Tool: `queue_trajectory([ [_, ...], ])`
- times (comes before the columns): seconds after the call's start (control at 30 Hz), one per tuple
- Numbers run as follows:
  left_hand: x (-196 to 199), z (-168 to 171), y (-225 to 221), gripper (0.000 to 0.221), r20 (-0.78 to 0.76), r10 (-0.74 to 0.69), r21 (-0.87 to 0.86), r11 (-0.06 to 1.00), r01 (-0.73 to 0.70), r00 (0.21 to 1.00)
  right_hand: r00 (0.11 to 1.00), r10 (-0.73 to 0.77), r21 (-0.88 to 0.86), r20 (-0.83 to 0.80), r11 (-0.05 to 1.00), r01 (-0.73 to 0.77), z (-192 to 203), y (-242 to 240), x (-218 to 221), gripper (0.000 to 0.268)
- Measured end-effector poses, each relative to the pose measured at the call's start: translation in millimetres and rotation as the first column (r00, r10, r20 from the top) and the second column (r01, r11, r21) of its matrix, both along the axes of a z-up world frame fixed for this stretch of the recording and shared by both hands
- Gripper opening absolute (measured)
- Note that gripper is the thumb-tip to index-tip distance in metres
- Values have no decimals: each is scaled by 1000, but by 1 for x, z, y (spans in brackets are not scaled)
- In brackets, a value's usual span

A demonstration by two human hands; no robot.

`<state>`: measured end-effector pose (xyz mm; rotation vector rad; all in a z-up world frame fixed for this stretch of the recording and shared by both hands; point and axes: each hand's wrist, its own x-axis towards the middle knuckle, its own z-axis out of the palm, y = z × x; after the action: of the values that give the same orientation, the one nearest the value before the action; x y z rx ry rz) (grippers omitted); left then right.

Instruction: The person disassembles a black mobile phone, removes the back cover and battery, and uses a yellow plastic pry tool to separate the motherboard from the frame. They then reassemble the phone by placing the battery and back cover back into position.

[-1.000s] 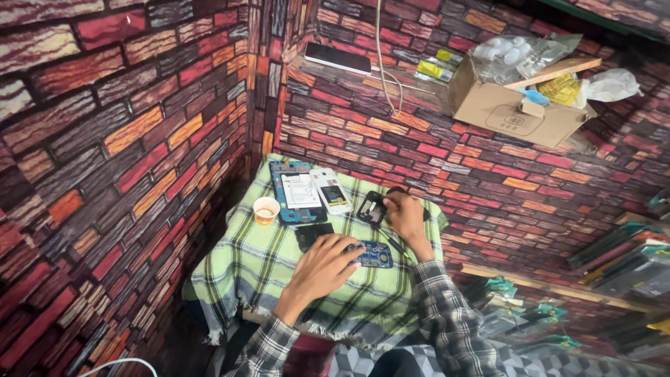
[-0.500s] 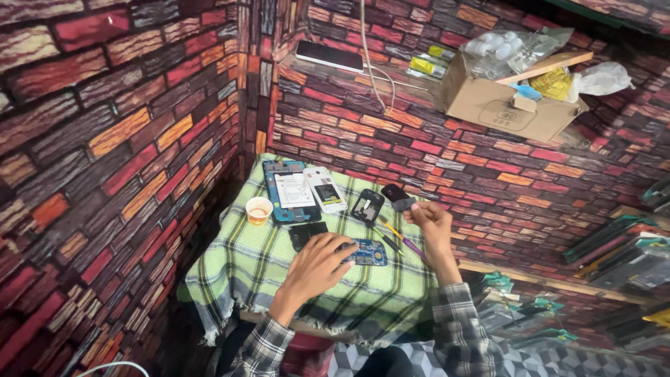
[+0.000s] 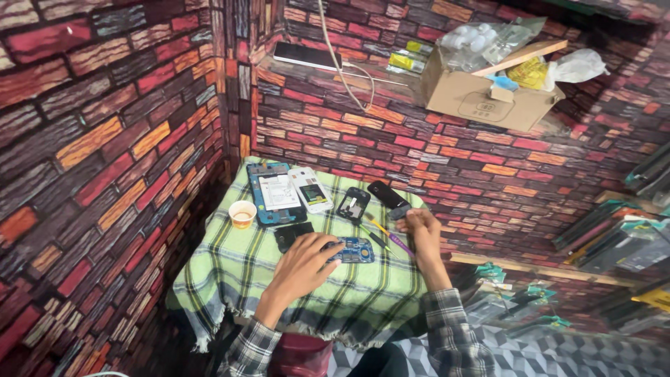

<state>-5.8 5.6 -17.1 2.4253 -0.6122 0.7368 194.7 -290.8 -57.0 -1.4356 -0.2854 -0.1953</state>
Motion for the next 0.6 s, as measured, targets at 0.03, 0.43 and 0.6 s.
queue_trajectory([
  [0.03,0,-1,0,36,1,2,4,1000,-2,1000,1000,-18,14,-20,1000,18,-2,1,1,15],
  [0.43,-2,1,1,36,-10,-4,-40,999,4,1000,947,137,25,-290,990,-136,23,6,-13,17],
  [0.6,-3,9,3,40,-14,-31,-135,990,29,999,947,192,-41,-258,977,-209,33,-3,-20,15],
])
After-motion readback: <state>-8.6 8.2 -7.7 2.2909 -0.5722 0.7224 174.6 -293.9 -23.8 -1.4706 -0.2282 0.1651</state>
